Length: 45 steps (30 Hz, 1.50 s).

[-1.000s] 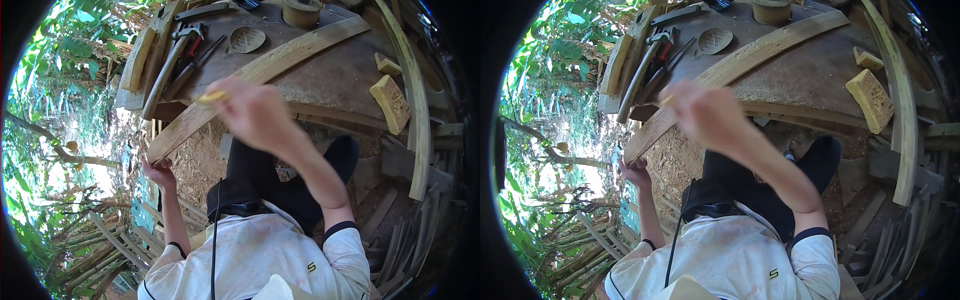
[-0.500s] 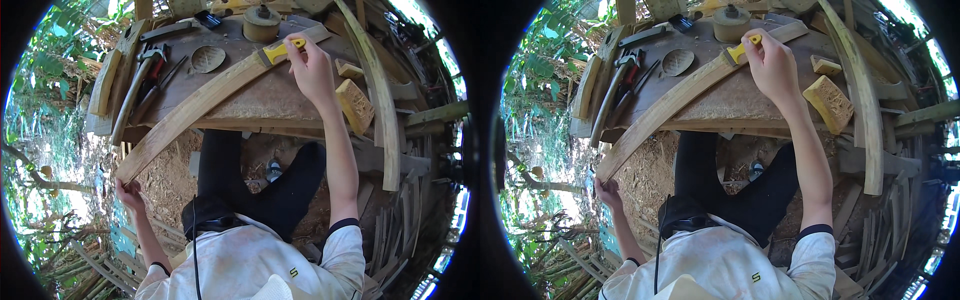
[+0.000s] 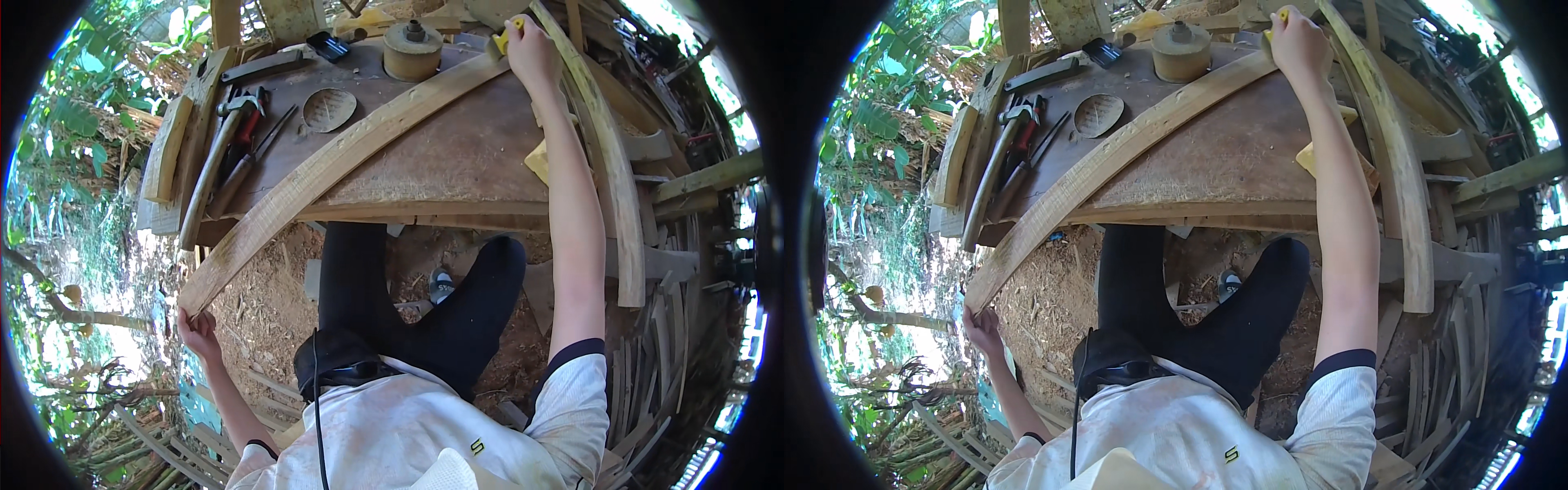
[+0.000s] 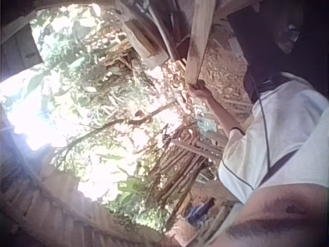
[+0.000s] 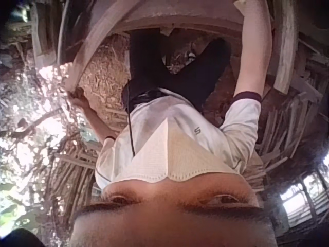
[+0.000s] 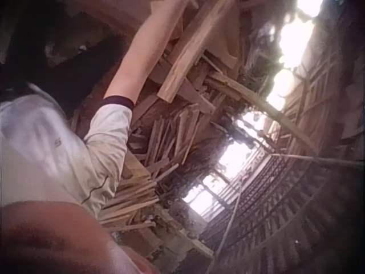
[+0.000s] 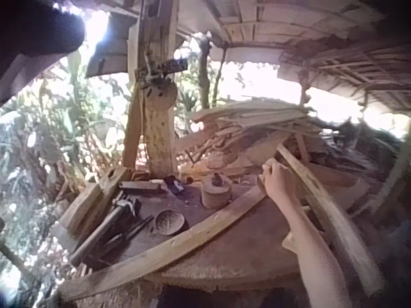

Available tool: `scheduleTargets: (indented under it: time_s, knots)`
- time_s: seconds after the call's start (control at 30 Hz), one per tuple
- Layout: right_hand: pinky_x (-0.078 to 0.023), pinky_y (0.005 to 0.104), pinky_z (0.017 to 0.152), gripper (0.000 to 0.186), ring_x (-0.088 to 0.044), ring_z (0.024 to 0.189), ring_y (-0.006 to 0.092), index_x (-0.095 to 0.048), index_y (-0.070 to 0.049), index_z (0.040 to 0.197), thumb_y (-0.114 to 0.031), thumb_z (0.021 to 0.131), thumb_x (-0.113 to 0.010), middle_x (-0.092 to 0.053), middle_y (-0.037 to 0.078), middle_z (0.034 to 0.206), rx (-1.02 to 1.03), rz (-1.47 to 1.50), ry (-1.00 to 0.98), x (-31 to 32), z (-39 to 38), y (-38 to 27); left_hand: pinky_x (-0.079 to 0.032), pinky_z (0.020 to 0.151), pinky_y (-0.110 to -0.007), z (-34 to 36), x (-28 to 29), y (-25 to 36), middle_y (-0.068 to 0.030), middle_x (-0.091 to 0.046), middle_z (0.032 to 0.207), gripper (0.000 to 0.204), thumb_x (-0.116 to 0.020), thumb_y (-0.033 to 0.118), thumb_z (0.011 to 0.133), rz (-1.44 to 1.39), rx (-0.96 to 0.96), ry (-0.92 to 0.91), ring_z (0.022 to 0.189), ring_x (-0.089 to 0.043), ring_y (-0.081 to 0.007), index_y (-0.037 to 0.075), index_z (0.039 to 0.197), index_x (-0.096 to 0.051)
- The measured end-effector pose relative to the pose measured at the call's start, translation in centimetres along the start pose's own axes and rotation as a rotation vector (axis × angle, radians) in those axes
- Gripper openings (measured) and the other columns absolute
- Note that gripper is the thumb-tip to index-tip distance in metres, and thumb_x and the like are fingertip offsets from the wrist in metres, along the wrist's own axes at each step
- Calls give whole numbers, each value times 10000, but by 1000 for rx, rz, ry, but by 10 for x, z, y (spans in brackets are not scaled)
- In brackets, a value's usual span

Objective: The person brushes a long wooden plank with a yellow brush to remove sawdust. Then the person uses a chisel and hammer to carve a groove along the plank's length. The plank remains on the workbench throughout.

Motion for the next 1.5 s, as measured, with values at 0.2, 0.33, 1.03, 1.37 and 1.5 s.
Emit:
scheduleTargets:
  time_s: [0.2,0.33,1.03,1.37,1.5]
  knots:
    - [-542,360,627,343,-709,651,227,-701,-48,1074,-376,1038,-610,-740,109,848,-407,376,-250,-28,-4,42,-406,572,-299,6,17,-2,-53,-635,865,516,-403,521,1095,163,-142,47,679,-536,-133,51,1160,-604]
    - [-538,349,604,356,-715,597,188,-696,-43,1073,-387,1044,-608,-732,105,815,-376,403,-169,-37,-3,22,-482,660,-310,-12,32,27,-128,-651,1185,669,-332,559,1104,558,-514,72,839,-610,-161,11,1443,-511]
    - [-521,265,578,369,-671,594,116,-692,-1,1131,-355,1055,-620,-704,54,815,-558,695,-73,36,-8,29,-568,955,-477,-59,19,78,-204,-642,1232,396,-463,353,1120,1000,-1189,-139,1128,-660,-350,-20,1053,-575]
    - [-434,189,499,261,-622,605,37,-706,-93,1123,-324,1076,-595,-647,-24,763,-336,1142,-350,55,-7,-48,-381,378,-214,-85,-38,71,-19,-543,722,449,-408,448,1128,584,-425,-81,458,-545,-96,76,898,-509]
    - [-465,221,525,315,-628,609,56,-686,-73,1127,-369,1070,-596,-656,-10,771,-217,1127,-647,48,-17,-82,-346,344,-226,-86,-47,61,2,-492,651,470,-406,462,1126,579,-276,-200,438,-503,-78,95,844,-483]
Point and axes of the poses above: each hand's wrist, its own z-axis towards the middle knuckle, its own x-axis out of the back of the hand, y = z × x, the point moved 4 cm from there along z, towards the middle knuckle
